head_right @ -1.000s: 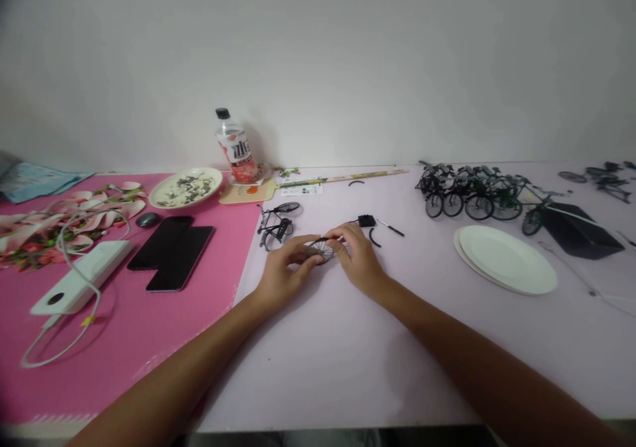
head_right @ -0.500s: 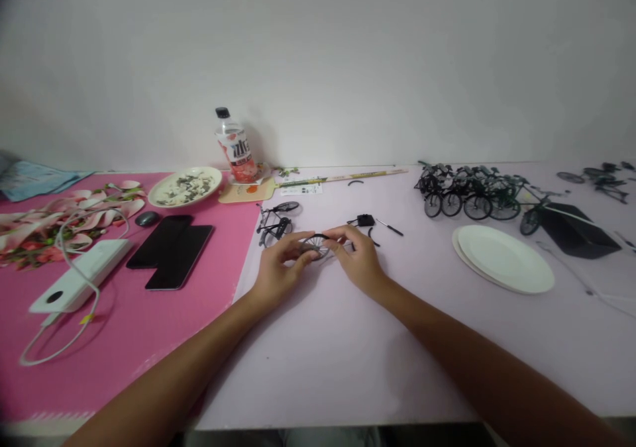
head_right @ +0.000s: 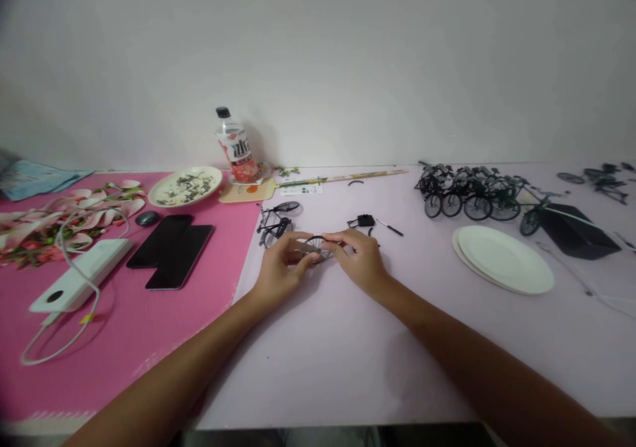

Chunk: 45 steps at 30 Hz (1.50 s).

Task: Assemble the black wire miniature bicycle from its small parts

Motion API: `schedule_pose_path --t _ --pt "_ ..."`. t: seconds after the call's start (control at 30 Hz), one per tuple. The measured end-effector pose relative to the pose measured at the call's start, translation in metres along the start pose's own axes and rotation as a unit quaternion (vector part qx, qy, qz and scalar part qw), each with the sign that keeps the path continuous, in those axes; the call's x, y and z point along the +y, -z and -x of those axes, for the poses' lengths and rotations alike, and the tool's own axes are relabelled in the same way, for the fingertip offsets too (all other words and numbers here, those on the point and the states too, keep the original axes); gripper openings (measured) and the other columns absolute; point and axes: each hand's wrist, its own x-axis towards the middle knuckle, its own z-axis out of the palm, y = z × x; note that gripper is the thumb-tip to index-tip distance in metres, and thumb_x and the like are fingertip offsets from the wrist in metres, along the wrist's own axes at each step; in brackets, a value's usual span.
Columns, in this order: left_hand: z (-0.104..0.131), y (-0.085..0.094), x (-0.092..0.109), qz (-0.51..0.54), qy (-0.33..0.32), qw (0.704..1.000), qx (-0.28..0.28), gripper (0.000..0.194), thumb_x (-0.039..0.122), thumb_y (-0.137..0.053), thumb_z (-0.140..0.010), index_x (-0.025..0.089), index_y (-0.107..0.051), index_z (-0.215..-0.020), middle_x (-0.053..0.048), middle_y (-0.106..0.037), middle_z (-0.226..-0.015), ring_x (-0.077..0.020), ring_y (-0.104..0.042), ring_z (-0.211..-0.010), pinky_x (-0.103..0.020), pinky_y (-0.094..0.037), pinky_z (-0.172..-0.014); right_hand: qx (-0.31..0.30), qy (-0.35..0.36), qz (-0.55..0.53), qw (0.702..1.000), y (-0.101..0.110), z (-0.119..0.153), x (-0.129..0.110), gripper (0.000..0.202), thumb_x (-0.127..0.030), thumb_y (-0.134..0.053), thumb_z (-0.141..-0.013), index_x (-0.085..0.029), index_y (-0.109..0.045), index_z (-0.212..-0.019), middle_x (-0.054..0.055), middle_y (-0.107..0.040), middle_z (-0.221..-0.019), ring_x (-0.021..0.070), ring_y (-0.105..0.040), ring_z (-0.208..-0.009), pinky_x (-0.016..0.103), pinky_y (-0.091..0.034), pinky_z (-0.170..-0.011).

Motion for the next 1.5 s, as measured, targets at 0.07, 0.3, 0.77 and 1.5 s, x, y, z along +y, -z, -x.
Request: schedule_pose_path --t 0.07,0.3,0.77,1.5 --pt "0.001 -0.001 0.002 -0.02 -0.01 1.0 -0.019 0.043 0.029 -0.077 -0.086 0.019 -0.062 -0.125 -0.005 -0.077 -0.087 -0.0167 -0.075 -0.077 -0.027 -0.061 -0.074 -0.031 0.051 0.026 0.998 0.007 -0.006 0.001 0.021 -0.042 -0.067 -0.098 -0.027 -0.081 -0.097 0.005 -0.08 -0.088 0.0235 -0.072 -0.079 0.04 -0.058 -0.076" --pt "-0.001 0.002 0.004 -0.081 -0.042 0.995 -0.027 0.046 0.026 -0.071 -0.087 0.022 -0.065 -0.133 -0.004 -0.071 -0.099 -0.0106 -0.068 -0.072 -0.022 -0.057 -0.07 -0.125 -0.021 0.294 0.947 0.049 -0.034 0.009 0.047 -0.052 -0.058 -0.1 -0.024 -0.061 -0.062 0.003 -0.064 -0.06 0.0191 -0.054 -0.055 0.034 -0.035 -0.056" --pt "-0.002 0.001 0.004 -0.027 0.002 1.0 -0.001 0.05 0.029 -0.077 -0.083 0.021 -0.057 -0.129 0.0 -0.069 -0.085 -0.0105 -0.063 -0.067 -0.021 -0.053 -0.066 -0.26 -0.044 0.224 0.938 0.053 -0.027 0.018 0.017 -0.026 -0.065 -0.094 -0.024 -0.063 -0.077 0.002 -0.068 -0.081 0.0188 -0.061 -0.068 0.03 -0.038 -0.058" --pt "-0.004 -0.001 0.002 0.004 0.012 1.0 0.002 0.045 0.03 -0.075 -0.085 0.019 -0.059 -0.126 -0.005 -0.073 -0.092 -0.0149 -0.071 -0.075 -0.025 -0.056 -0.068 -0.254 -0.04 0.074 0.964 0.021 -0.011 -0.018 0.015 -0.033 -0.036 -0.107 -0.025 -0.043 -0.096 0.004 -0.053 -0.097 0.022 -0.054 -0.089 0.04 -0.049 -0.083"
